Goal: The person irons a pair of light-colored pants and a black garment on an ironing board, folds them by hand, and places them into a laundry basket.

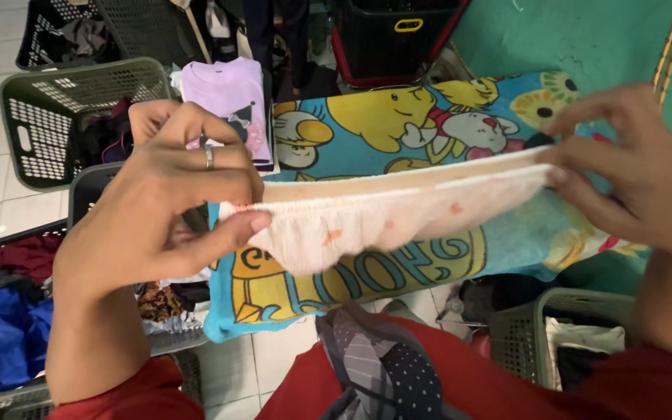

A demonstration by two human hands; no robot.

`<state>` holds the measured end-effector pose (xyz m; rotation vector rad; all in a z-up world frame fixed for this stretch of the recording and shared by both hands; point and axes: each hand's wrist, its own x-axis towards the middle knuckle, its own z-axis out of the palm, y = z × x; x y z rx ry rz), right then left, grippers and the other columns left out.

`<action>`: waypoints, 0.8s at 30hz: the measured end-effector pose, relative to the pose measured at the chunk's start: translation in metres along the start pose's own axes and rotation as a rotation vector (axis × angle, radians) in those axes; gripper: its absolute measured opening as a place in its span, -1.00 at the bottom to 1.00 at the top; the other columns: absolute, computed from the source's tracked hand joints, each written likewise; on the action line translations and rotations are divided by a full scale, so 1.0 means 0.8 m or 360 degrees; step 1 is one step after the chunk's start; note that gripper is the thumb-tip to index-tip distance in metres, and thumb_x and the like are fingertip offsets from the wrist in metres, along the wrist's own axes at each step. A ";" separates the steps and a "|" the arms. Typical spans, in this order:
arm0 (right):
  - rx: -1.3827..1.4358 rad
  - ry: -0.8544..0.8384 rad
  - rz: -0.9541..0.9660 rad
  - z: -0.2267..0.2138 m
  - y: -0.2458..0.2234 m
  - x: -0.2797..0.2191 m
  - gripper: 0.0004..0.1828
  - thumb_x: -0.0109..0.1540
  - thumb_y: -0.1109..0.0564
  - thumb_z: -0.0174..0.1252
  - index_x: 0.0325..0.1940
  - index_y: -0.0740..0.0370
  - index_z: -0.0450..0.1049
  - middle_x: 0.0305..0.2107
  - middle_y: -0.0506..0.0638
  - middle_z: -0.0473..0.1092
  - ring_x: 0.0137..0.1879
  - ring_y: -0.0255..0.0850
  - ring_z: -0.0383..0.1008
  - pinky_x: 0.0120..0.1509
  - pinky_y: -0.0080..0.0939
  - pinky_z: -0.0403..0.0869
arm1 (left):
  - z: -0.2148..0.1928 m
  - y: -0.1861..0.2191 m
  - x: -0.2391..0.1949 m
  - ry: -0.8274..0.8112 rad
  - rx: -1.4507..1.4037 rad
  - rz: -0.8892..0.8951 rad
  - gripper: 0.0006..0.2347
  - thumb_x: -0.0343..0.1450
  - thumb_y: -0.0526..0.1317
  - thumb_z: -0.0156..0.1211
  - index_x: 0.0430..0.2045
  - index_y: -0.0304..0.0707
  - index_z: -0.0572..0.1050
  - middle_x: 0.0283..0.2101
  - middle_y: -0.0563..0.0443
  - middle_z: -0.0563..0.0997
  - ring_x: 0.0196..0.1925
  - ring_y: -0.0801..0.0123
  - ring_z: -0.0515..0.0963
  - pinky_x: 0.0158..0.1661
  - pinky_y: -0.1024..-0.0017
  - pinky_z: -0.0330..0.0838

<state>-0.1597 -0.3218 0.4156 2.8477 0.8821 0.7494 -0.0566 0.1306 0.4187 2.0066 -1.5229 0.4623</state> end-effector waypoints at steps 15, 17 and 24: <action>-0.0071 0.0149 0.0534 0.090 0.107 -0.064 -0.85 0.34 0.10 0.28 -0.11 0.23 0.53 -0.23 0.05 0.44 -0.07 -0.03 0.42 0.03 -0.11 0.41 | 0.189 -0.143 0.107 0.0146 0.0054 0.0175 -0.86 0.39 -0.24 0.35 -0.31 -0.33 0.57 -0.15 -0.11 0.46 -0.05 0.03 0.44 -0.05 0.16 0.32; -0.0213 -0.0108 0.0620 0.138 0.149 -0.050 -0.81 0.39 0.00 0.26 -0.09 0.16 0.57 -0.31 0.01 0.46 -0.08 -0.02 0.48 -0.01 -0.06 0.47 | 0.265 -0.207 0.161 0.0075 0.0055 0.0061 -0.86 0.31 -0.28 0.38 -0.33 -0.29 0.59 -0.14 -0.12 0.49 -0.01 0.00 0.47 -0.03 0.13 0.35; -0.0780 0.0206 0.0582 0.095 0.305 -0.049 -0.82 0.41 0.06 0.31 -0.03 0.20 0.52 -0.12 0.04 0.47 -0.03 -0.02 0.51 0.03 -0.09 0.47 | 0.343 -0.316 0.370 0.0784 -0.0039 0.0139 -0.79 0.24 -0.36 0.44 -0.35 -0.36 0.54 -0.06 -0.26 0.48 0.06 -0.14 0.45 0.05 0.10 0.39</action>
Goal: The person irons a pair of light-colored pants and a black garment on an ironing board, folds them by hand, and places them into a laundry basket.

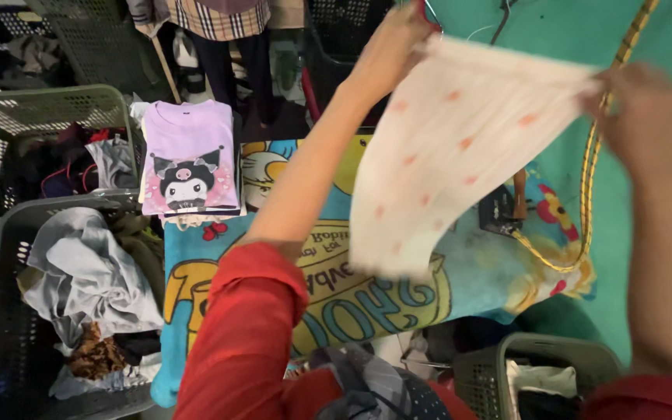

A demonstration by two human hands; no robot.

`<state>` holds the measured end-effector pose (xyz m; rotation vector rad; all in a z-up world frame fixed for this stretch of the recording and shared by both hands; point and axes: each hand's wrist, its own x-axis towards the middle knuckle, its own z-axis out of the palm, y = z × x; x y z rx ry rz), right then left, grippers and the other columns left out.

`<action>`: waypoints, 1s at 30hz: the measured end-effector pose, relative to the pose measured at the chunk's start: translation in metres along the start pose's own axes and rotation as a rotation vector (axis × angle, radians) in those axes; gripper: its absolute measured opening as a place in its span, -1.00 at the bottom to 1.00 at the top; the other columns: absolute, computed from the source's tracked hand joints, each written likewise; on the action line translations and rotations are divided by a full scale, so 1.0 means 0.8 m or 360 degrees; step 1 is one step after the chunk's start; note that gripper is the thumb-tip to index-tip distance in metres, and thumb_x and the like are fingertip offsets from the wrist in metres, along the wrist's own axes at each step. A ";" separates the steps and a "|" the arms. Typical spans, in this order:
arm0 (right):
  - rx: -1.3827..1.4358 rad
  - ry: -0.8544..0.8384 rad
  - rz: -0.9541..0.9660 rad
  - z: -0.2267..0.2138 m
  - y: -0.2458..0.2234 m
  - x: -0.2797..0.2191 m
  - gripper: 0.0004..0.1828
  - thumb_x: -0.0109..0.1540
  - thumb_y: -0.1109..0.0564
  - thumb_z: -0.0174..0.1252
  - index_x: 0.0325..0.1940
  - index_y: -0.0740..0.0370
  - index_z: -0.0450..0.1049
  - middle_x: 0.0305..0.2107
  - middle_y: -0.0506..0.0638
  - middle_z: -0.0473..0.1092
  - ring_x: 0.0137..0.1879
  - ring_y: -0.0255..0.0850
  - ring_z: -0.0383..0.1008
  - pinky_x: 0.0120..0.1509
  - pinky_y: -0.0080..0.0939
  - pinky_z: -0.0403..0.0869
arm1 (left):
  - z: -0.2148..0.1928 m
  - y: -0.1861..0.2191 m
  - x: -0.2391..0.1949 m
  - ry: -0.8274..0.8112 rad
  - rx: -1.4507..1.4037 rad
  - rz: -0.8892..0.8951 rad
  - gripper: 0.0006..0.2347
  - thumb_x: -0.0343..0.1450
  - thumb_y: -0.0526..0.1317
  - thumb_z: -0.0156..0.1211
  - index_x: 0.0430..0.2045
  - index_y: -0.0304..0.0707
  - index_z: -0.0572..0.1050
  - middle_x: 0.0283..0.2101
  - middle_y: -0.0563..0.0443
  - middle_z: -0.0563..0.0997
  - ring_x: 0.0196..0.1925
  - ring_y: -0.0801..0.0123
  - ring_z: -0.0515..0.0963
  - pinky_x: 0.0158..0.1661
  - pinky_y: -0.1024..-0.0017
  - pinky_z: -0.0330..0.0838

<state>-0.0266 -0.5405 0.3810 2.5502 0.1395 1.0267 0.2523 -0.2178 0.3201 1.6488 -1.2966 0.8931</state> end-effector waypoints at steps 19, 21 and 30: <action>0.1318 -0.0473 0.0614 0.116 -0.372 -0.267 -0.65 0.04 0.31 0.32 -0.09 0.19 0.57 -0.26 0.11 0.48 -0.16 0.02 0.51 -0.08 -0.10 0.50 | 0.010 0.046 -0.430 -0.0530 0.0267 -0.0490 -0.84 0.28 -0.41 0.17 -0.33 -0.19 0.53 -0.02 -0.06 0.59 0.15 0.12 0.49 0.16 0.10 0.21; 0.1468 -0.0665 0.0500 0.129 -0.416 -0.288 -0.67 0.01 0.31 0.30 -0.13 0.17 0.58 -0.25 0.09 0.52 -0.13 0.04 0.54 -0.05 -0.09 0.50 | -0.003 0.045 -0.495 -0.0772 0.0327 -0.0716 -0.87 0.30 -0.33 0.22 -0.32 -0.20 0.56 -0.06 -0.07 0.58 0.15 0.11 0.49 0.16 0.07 0.20; 0.2369 -0.1669 0.0160 0.148 -0.548 -0.307 -0.67 0.22 0.12 0.21 0.07 0.17 0.53 -0.05 0.05 0.51 0.03 -0.04 0.54 0.08 -0.14 0.48 | -0.141 0.107 -0.650 -0.0842 0.0687 -0.1095 -0.80 0.26 -0.24 0.34 -0.29 -0.19 0.57 0.03 -0.04 0.54 0.18 0.10 0.46 0.24 0.02 0.16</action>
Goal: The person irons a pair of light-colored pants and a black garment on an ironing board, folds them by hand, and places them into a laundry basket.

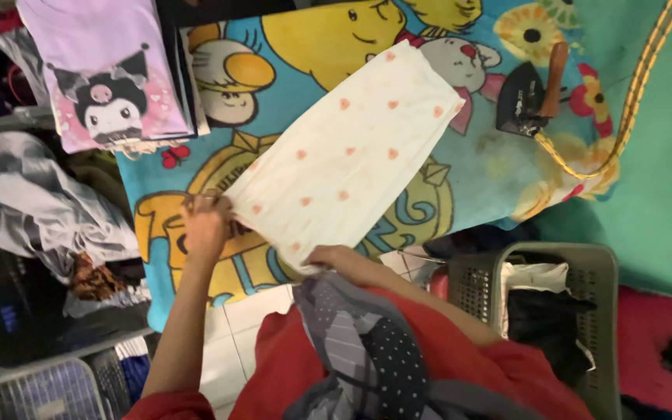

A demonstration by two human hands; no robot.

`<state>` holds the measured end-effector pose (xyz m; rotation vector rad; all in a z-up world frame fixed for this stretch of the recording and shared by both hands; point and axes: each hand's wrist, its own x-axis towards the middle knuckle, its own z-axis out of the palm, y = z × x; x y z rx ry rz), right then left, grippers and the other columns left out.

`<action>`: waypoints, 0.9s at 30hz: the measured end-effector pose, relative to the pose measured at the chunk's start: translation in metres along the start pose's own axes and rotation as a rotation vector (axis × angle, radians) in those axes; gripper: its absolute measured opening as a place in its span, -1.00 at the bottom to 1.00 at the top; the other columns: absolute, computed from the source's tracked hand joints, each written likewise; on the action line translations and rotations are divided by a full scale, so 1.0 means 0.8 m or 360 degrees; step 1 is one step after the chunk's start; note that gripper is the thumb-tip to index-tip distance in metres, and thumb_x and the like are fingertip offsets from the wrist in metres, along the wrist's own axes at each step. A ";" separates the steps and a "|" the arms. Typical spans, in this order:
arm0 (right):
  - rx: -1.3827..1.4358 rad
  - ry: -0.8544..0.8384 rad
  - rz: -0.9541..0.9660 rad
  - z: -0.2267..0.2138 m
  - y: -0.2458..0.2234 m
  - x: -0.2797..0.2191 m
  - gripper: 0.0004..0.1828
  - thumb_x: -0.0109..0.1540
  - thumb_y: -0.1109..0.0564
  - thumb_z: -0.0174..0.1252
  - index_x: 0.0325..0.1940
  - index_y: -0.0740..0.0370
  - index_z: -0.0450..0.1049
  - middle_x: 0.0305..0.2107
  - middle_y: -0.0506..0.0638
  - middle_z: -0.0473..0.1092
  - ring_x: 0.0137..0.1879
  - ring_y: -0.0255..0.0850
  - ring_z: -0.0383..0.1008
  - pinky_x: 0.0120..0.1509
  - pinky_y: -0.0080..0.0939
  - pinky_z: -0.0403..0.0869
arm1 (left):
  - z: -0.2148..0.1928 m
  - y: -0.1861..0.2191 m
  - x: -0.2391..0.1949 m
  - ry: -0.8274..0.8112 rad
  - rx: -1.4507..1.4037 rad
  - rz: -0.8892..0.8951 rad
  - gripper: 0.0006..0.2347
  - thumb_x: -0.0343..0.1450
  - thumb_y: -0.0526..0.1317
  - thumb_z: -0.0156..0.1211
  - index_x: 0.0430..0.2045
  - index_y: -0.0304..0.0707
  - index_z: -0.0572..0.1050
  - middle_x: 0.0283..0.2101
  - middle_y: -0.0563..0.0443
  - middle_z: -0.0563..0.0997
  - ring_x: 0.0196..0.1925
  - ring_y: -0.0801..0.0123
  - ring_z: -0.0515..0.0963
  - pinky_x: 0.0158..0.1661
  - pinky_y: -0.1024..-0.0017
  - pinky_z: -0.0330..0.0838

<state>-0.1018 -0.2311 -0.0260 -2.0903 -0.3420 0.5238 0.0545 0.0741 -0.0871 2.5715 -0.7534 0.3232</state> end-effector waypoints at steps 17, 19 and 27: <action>-0.1494 0.2222 0.0793 -0.501 0.360 -0.130 -0.51 0.22 -0.01 0.23 0.14 0.32 0.42 -0.07 0.34 0.39 -0.01 0.23 0.38 0.02 0.21 0.37 | 0.171 0.280 -0.048 -0.0173 0.0366 -0.0562 -0.45 0.42 -0.01 0.17 0.35 -0.06 0.30 0.50 -0.13 0.15 0.53 0.03 0.10 0.38 -0.21 -0.17; -0.1303 0.2295 0.0741 -0.541 0.397 -0.126 -0.53 0.32 -0.07 0.15 0.12 0.35 0.37 -0.18 0.28 0.43 -0.14 0.14 0.43 -0.12 0.12 0.42 | 0.176 0.274 -0.047 -0.0131 0.0337 -0.0657 -0.43 0.42 -0.01 0.18 0.35 -0.12 0.28 0.50 -0.17 0.15 0.54 0.03 0.08 0.38 -0.24 -0.20; 0.0349 0.2175 0.0625 -0.602 0.380 -0.055 -0.46 0.45 -0.25 0.03 -0.25 0.32 0.32 -0.61 0.00 0.42 -0.58 -0.24 0.42 -0.52 -0.19 0.39 | 0.122 0.257 -0.011 0.0498 0.0022 -0.1360 -0.50 0.50 -0.11 0.18 0.30 -0.37 0.23 0.48 -0.33 0.18 0.59 -0.15 0.05 0.43 -0.24 -0.28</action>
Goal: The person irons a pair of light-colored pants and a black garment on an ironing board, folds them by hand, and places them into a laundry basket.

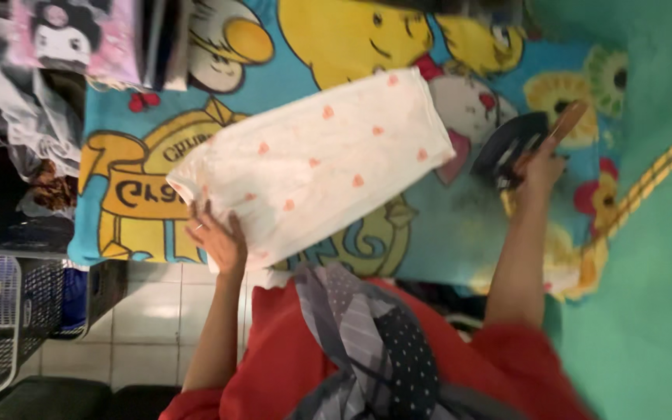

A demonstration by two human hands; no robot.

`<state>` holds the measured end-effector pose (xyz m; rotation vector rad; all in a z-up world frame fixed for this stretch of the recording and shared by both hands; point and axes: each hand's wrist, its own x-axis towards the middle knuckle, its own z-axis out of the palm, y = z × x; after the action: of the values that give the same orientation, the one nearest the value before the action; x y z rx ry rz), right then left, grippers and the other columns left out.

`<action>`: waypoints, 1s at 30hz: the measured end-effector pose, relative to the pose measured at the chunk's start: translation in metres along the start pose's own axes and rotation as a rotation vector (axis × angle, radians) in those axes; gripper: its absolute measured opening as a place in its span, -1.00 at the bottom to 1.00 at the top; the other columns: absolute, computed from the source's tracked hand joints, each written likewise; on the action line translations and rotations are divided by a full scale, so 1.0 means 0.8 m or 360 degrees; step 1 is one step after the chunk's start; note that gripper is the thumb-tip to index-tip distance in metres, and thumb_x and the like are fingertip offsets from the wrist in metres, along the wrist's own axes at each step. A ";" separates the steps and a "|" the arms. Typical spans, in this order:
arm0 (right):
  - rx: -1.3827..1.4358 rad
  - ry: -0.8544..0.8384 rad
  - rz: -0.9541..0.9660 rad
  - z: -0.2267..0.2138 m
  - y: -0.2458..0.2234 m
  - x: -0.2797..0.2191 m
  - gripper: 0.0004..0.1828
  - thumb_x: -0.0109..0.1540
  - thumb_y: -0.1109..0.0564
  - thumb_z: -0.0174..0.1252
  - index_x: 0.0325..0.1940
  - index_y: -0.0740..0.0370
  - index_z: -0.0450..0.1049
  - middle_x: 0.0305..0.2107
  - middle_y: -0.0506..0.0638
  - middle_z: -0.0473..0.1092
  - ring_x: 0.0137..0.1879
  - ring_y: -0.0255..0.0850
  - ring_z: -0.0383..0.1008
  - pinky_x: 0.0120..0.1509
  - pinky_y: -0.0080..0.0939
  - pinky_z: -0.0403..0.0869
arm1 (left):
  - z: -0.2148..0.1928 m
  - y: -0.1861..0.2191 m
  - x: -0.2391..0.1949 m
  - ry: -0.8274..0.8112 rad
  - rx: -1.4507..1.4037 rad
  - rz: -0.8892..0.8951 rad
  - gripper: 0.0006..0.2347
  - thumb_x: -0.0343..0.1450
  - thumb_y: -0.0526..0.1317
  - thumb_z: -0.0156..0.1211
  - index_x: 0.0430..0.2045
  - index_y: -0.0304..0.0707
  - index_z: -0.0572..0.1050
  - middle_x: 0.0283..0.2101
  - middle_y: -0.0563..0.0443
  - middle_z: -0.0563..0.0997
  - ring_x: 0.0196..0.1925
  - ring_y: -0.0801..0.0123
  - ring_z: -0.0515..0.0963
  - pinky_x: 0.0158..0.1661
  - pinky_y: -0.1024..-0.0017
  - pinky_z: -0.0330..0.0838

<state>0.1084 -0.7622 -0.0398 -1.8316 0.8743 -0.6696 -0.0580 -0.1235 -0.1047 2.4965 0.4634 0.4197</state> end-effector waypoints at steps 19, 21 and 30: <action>-0.0664 -0.1875 -0.0803 0.265 -0.180 -0.582 -0.48 0.35 -0.32 0.06 -0.15 0.20 0.51 -0.42 0.21 0.54 -0.27 0.18 0.57 -0.15 0.12 0.50 | -0.073 -0.206 0.133 0.0834 -0.0986 -0.0552 -0.86 0.57 -0.41 0.06 -0.02 -0.46 0.40 -0.08 -0.12 0.44 -0.18 0.33 0.41 -0.22 0.40 0.32; -0.0428 -0.1744 -0.0423 0.276 -0.164 -0.528 -0.51 0.31 -0.32 -0.04 -0.09 0.07 0.56 -0.36 0.03 0.61 -0.28 -0.03 0.67 -0.21 0.00 0.56 | -0.065 -0.220 0.119 0.0761 -0.1003 -0.0739 -0.88 0.57 -0.39 0.11 -0.05 -0.45 0.43 -0.21 -0.07 0.47 -0.30 0.36 0.32 -0.31 0.41 0.23; -0.0238 -0.0800 -0.0145 0.184 -0.141 -0.242 -0.51 0.44 -0.23 0.00 -0.35 0.19 0.38 -0.70 -0.14 0.22 -0.65 -0.35 0.25 -0.59 -0.24 0.24 | -0.040 -0.155 0.100 0.0146 -0.0808 -0.0273 -0.88 0.51 -0.45 0.13 -0.11 -0.51 0.42 -0.14 -0.16 0.57 -0.19 0.24 0.62 -0.17 0.37 0.48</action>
<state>0.1367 -0.4977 -0.0059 -2.0557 0.5179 -0.1794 -0.0278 0.0215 -0.1353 1.9395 0.5269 0.5122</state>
